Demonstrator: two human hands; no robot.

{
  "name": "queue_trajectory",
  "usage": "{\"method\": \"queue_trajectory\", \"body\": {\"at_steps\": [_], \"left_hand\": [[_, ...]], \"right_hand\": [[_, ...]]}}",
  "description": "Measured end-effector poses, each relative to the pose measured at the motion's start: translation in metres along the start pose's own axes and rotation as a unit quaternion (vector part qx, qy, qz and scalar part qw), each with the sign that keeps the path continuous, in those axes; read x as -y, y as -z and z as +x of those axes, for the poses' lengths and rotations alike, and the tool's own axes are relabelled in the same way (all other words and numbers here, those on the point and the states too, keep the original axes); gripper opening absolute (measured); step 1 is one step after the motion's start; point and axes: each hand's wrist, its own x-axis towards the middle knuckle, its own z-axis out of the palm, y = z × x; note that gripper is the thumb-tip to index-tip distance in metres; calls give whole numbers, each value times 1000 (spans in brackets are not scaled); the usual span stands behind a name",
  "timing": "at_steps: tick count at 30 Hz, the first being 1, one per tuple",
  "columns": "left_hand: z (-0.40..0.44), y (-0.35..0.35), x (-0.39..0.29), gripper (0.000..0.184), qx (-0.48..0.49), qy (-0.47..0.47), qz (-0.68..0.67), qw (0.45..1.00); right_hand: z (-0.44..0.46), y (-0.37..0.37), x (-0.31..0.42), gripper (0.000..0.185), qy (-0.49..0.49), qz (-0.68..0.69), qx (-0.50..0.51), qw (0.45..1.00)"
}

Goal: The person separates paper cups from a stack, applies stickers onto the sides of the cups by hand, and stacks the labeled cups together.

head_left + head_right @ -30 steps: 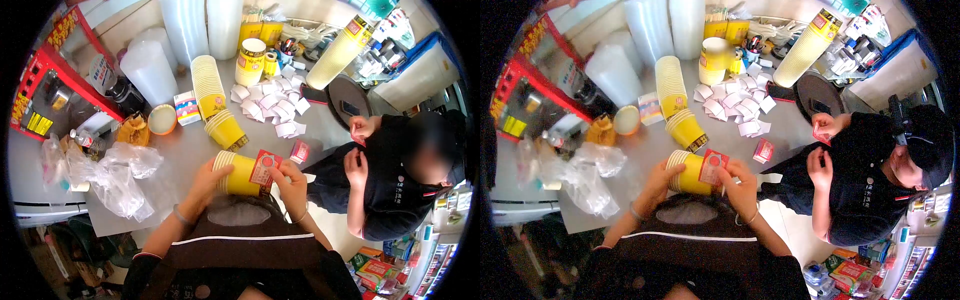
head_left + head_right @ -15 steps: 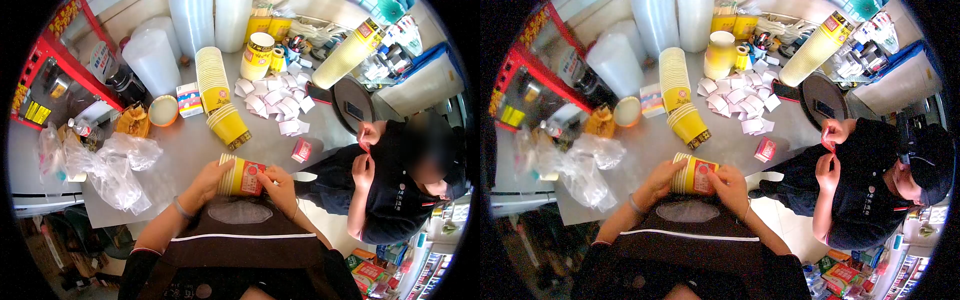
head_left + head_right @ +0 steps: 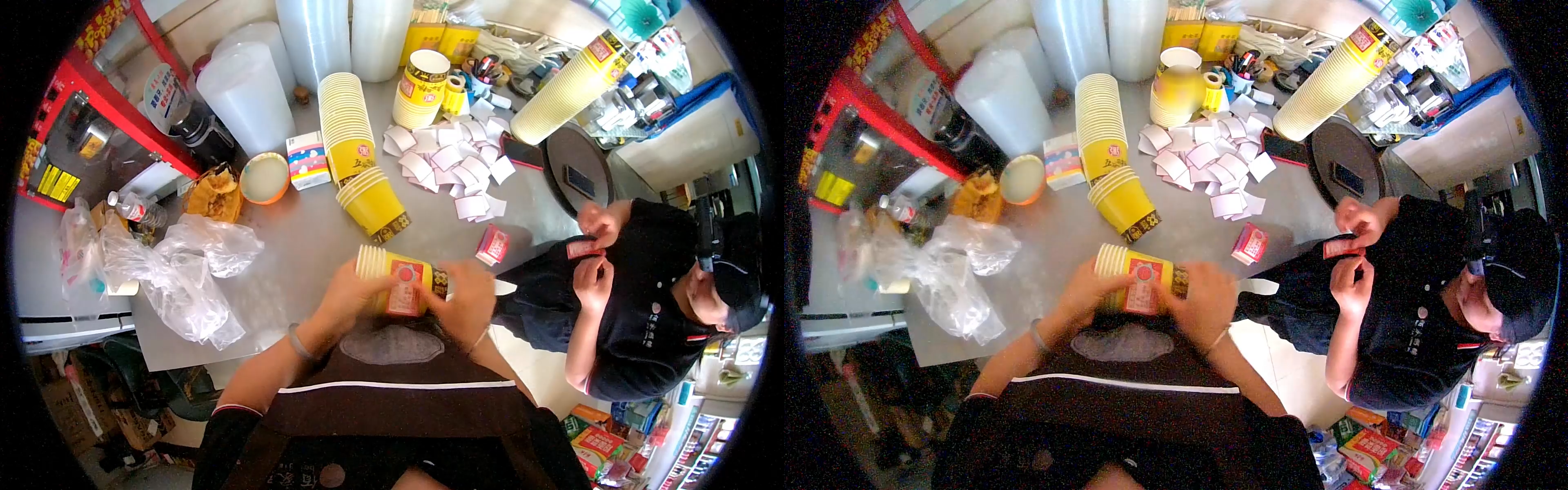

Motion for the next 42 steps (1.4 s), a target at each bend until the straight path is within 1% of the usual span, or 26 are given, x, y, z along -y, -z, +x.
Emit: {"method": "queue_trajectory", "body": {"at_steps": [1, 4, 5, 6, 8, 9, 12, 15, 17, 18, 19, 20, 21, 24, 28, 30, 31, 34, 35, 36, 37, 38, 39, 40, 41, 42], "left_hand": [[0, 0, -2, 31, -11, -7, 20, 1000], [3, 1, -3, 30, -38, -29, 76, 996], [6, -1, -1, 30, -40, -36, 93, 994], [9, -2, -1, 30, -41, -44, 111, 992], [8, -6, -9, 27, -30, -13, 22, 999], [9, -6, -13, 25, -27, 2, -25, 999], [25, 12, -10, 26, -33, -4, -132, 991], [22, 15, -30, 27, -34, -59, -138, 988], [17, 12, -45, 29, -26, -84, -103, 991], [15, 11, -50, 29, -24, -95, -90, 991], [14, 10, -52, 32, 0, -105, -63, 992], [12, 11, -53, 35, 25, -113, -33, 993], [12, 10, -55, 38, 53, -120, -2, 991], [14, -3, -65, 48, 41, -139, 64, 987], [29, -6, -68, 51, 6, -153, 95, 984], [44, -2, -66, 48, -32, -185, 89, 978], [50, 3, -71, 46, -69, -198, 77, 975], [66, 34, -98, 40, -204, -212, 44, 955], [67, 48, -115, 40, -265, -203, 35, 942], [67, 65, -127, 39, -268, -234, 21, 934], [66, 76, -136, 37, -275, -261, 7, 925], [66, 79, -142, 36, -258, -251, 37, 932], [65, 82, -149, 35, -245, -242, 68, 936], [62, 86, -155, 35, -235, -233, 100, 938], [66, 87, -154, 32, -204, -251, 111, 940], [65, 85, -154, 32, -192, -230, 103, 948]], "right_hand": [[2, 0, -5, 30, -36, -48, -18, 998], [8, 6, -6, 52, 74, 53, -5, 996], [8, 3, 2, 58, 145, 69, 78, 984], [8, -4, 9, 59, 157, 82, 99, 979], [12, -18, 17, 60, 185, 106, 137, 967], [13, -18, 15, 61, 145, 87, 154, 974], [9, -24, 12, 60, 290, -21, 104, 951], [8, -36, -11, 68, 524, 32, 106, 844], [19, -8, -10, 76, 322, 76, 30, 943], [25, -5, -16, 81, 220, 169, 43, 960], [31, -2, -22, 86, 117, 270, 37, 955], [39, -14, -34, 90, 10, 430, 76, 900], [43, -26, -44, 95, -100, 572, 110, 807], [51, -47, -62, 101, -53, 538, 184, 821], [75, -51, -62, 105, -52, 632, 177, 753], [84, -59, -63, 103, -62, 598, 161, 782], [89, -62, -61, 103, -66, 582, 153, 796], [109, -53, -50, 102, -152, 609, 123, 768], [126, -49, -56, 101, -140, 551, 36, 822], [145, -59, -79, 102, -155, 553, -23, 819], [183, -40, -81, 100, -69, 446, -62, 890], [220, -20, -84, 99, 4, 301, -123, 946], [257, 0, -86, 98, 57, 162, -200, 965], [291, 6, -85, 95, 124, 102, -228, 960], [319, 12, -76, 90, 148, 66, -189, 968], [347, 4, -77, 89, 176, 35, -159, 971]]}}
